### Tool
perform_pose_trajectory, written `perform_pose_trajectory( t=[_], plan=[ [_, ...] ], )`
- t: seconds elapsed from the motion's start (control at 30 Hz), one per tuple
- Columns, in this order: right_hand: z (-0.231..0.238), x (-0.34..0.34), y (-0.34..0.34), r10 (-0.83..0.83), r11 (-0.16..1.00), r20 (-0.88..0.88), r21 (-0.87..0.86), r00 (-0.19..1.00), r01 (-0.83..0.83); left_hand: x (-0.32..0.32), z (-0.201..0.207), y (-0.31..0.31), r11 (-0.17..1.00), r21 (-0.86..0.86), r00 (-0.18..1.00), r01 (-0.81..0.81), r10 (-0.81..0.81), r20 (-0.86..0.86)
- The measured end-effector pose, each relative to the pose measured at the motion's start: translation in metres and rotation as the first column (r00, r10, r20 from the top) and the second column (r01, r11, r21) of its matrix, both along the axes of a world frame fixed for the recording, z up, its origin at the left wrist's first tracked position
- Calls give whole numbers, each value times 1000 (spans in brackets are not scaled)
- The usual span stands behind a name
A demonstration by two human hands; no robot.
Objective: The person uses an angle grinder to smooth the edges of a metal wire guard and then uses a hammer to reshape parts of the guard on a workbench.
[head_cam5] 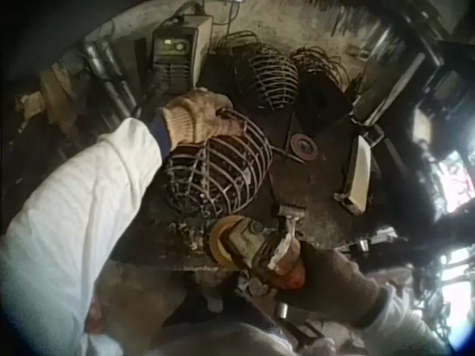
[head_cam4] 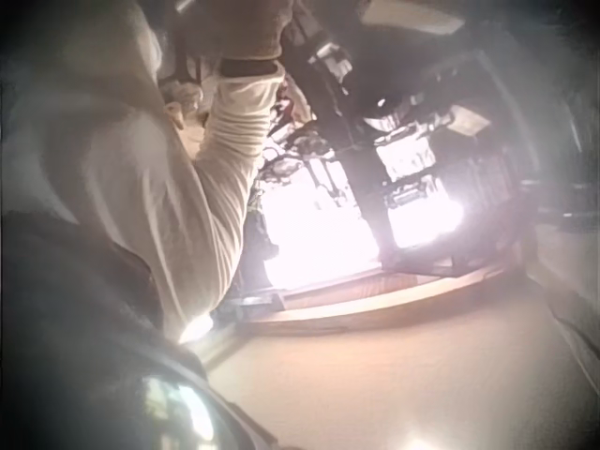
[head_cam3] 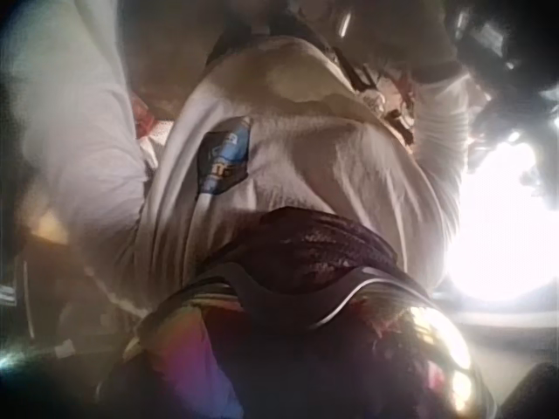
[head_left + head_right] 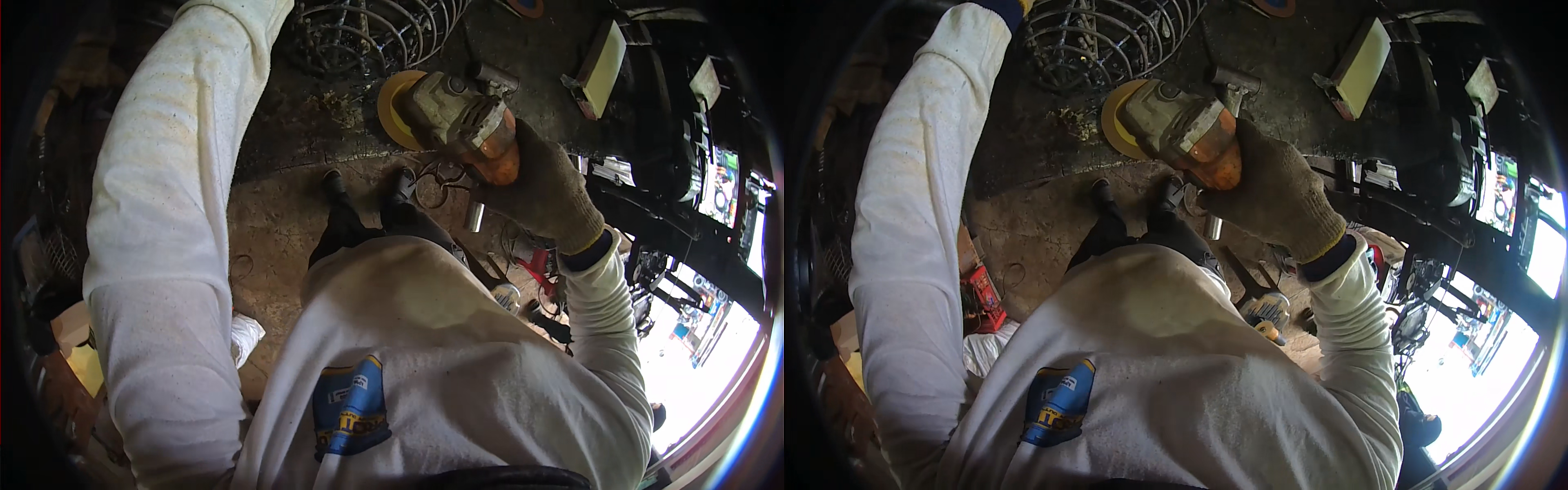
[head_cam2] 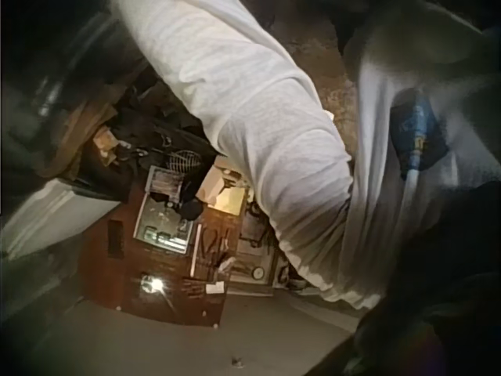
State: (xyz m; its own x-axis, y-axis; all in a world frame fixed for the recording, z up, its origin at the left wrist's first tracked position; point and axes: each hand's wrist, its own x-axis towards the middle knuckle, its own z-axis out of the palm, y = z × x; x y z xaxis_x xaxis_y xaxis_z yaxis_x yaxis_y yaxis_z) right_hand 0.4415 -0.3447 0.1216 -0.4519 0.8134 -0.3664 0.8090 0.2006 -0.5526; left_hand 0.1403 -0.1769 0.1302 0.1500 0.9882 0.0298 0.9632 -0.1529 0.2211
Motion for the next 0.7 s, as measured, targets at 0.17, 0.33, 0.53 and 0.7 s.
perform_pose_trajectory(
  t=[0.17,0.33,0.53,0.7],
  plan=[
    [7,-1,13,69,998,161,-11,985,-68,0,2,0,1000,-14,1000,-15,15,4],
    [-3,7,18,111,993,74,19,991,-113,0,2,-1,999,-46,999,-17,19,33],
    [-5,9,19,128,990,92,40,987,-133,4,0,0,998,-28,999,-49,48,-24],
    [-3,7,19,112,993,117,28,987,-116,2,0,-1,999,-16,999,-51,51,15]
  ],
)
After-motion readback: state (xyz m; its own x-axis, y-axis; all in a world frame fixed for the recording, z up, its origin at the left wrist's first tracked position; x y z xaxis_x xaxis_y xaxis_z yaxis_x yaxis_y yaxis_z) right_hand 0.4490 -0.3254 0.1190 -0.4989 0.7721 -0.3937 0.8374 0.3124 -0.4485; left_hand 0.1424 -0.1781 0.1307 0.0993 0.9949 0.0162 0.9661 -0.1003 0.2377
